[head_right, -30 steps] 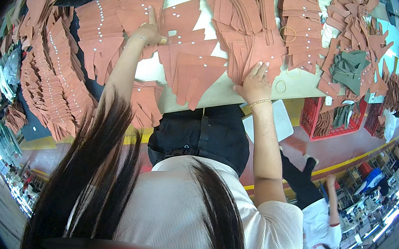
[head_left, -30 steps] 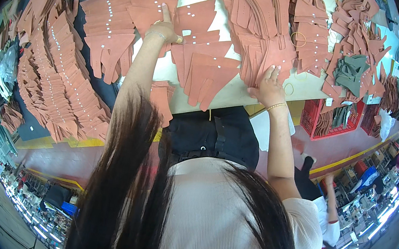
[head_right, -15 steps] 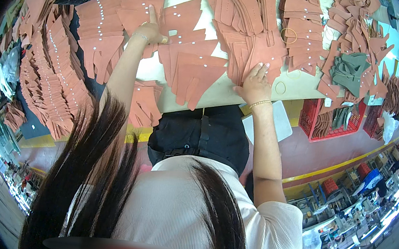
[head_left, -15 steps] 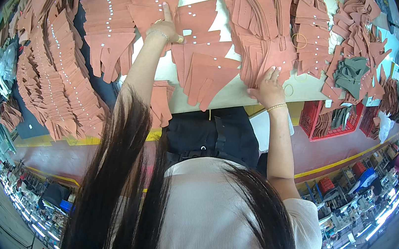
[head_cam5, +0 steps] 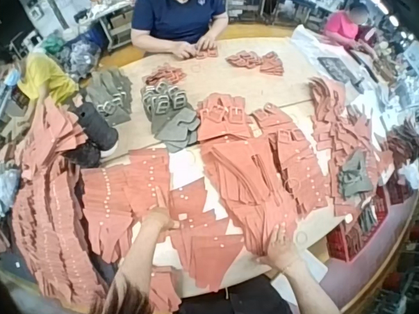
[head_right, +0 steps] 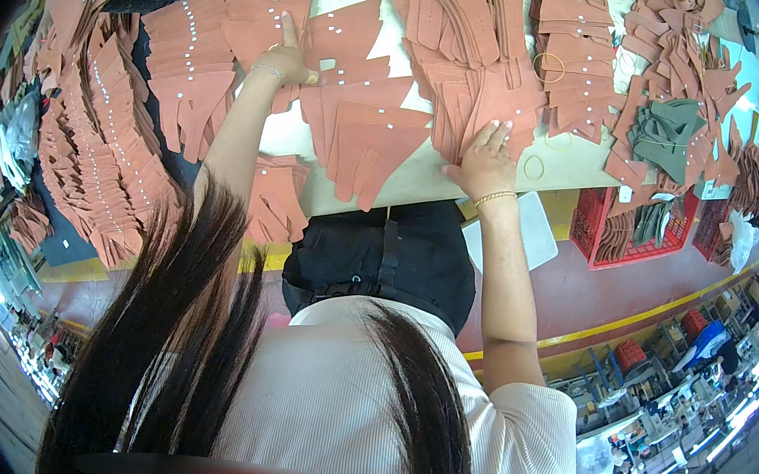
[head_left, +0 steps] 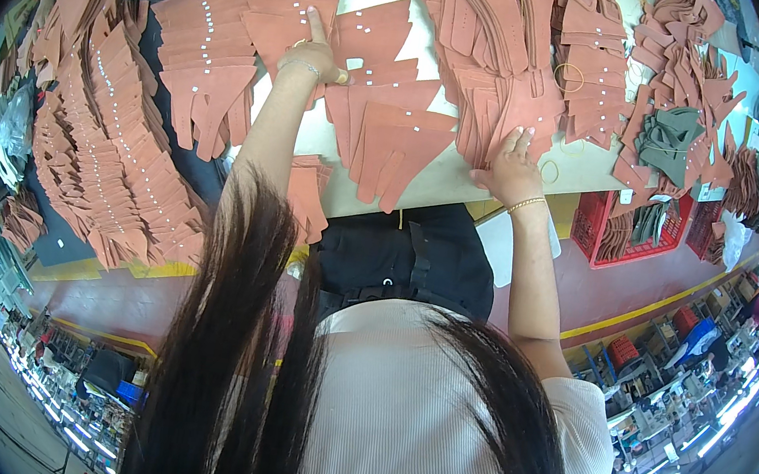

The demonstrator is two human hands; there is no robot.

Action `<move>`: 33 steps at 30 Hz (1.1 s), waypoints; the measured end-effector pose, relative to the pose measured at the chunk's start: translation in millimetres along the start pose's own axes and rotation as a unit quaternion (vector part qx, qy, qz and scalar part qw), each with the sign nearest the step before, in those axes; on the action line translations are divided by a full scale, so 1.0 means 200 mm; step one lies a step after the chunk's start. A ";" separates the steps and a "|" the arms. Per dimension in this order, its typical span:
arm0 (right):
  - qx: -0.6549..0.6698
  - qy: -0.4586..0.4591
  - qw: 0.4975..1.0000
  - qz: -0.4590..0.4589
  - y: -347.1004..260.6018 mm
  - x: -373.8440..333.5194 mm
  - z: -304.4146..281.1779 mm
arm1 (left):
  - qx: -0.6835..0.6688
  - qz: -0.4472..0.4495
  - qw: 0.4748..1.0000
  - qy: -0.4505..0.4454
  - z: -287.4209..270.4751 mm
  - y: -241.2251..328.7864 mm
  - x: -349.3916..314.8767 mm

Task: The person sorts and stacks pink fabric pieces on a table. They repeatedly pick up pieces, align them, and place them into neat piles while occasionally moving other stacks aside to reach the work area.

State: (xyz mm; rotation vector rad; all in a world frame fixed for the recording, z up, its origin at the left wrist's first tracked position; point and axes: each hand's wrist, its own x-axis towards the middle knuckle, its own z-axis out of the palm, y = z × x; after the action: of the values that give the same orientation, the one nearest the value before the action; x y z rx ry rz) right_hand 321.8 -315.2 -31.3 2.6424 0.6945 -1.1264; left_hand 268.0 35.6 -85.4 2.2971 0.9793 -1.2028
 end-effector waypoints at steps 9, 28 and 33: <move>0.018 0.003 1.000 -0.016 0.01 0.00 0.00 | 0.013 0.005 1.000 0.016 0.00 0.01 -0.03; 0.009 -0.018 1.000 -0.011 0.00 0.01 -0.02 | -0.025 -0.018 0.999 -0.013 -0.03 0.03 -0.07; 0.008 -0.027 1.000 -0.006 0.00 0.01 -0.03 | -0.007 -0.010 1.000 -0.007 -0.04 0.03 -0.06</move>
State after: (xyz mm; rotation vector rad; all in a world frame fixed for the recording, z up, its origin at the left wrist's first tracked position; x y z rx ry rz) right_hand 326.0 -312.8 -28.6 2.6136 0.6941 -1.2076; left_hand 271.5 31.6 -70.4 2.2709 1.0048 -1.2148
